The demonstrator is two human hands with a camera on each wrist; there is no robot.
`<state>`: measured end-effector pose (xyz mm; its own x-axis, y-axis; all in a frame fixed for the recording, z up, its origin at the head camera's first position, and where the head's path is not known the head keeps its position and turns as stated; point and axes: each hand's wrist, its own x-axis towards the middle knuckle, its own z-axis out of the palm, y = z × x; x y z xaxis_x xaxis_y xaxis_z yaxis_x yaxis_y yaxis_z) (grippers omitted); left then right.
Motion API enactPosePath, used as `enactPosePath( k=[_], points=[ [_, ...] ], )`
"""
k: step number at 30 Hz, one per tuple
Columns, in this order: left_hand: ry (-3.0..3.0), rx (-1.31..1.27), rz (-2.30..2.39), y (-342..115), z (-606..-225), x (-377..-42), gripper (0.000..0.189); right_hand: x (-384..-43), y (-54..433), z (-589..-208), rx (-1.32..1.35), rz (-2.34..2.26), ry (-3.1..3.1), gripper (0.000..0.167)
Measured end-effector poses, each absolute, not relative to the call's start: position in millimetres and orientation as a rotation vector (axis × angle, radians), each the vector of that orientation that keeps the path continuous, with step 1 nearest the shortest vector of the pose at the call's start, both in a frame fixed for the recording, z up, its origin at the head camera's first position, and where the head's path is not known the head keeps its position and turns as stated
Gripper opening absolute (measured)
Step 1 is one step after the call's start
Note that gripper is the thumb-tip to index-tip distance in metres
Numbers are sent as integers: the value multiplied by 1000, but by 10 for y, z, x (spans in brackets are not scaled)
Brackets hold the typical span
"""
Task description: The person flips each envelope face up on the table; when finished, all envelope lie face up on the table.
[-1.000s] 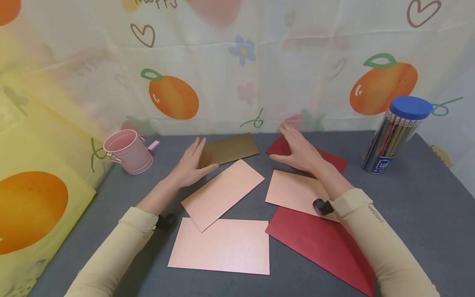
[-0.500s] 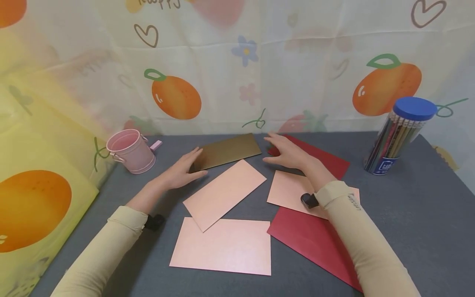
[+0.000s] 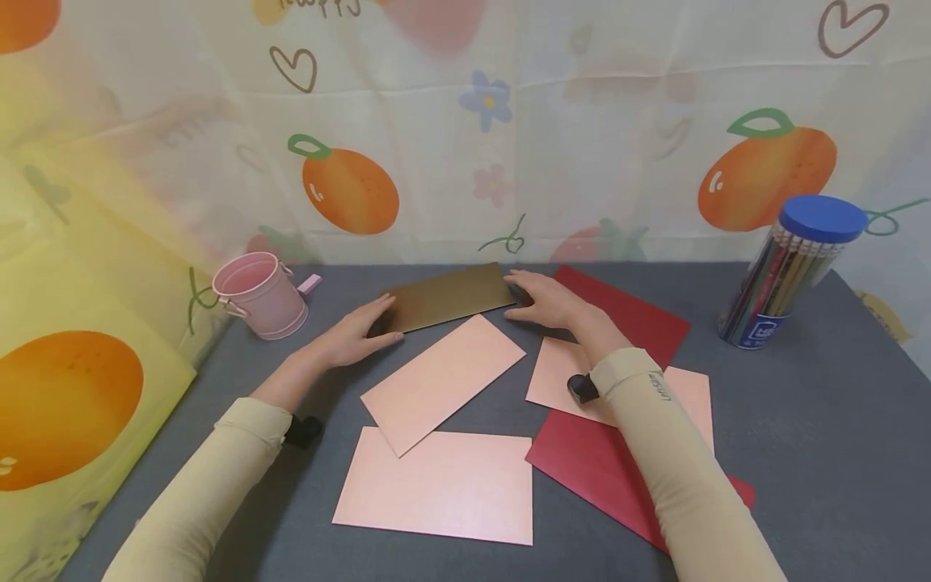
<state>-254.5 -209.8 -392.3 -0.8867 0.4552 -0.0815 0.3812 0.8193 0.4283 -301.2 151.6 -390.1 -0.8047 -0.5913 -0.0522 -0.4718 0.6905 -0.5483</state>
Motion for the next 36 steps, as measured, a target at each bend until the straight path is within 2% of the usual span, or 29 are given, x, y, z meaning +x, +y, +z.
enactPosePath(
  k=[11, 36],
  points=[
    [2809, 627, 524, -2073, -3946, -2556, 78, -3063, 1457, -3902, -870, -671, 2623, 71],
    [2951, 755, 328, -2069, -3964, -2546, 52, -3074, 1398, -3924, -871, -623, 2699, 63]
  ],
)
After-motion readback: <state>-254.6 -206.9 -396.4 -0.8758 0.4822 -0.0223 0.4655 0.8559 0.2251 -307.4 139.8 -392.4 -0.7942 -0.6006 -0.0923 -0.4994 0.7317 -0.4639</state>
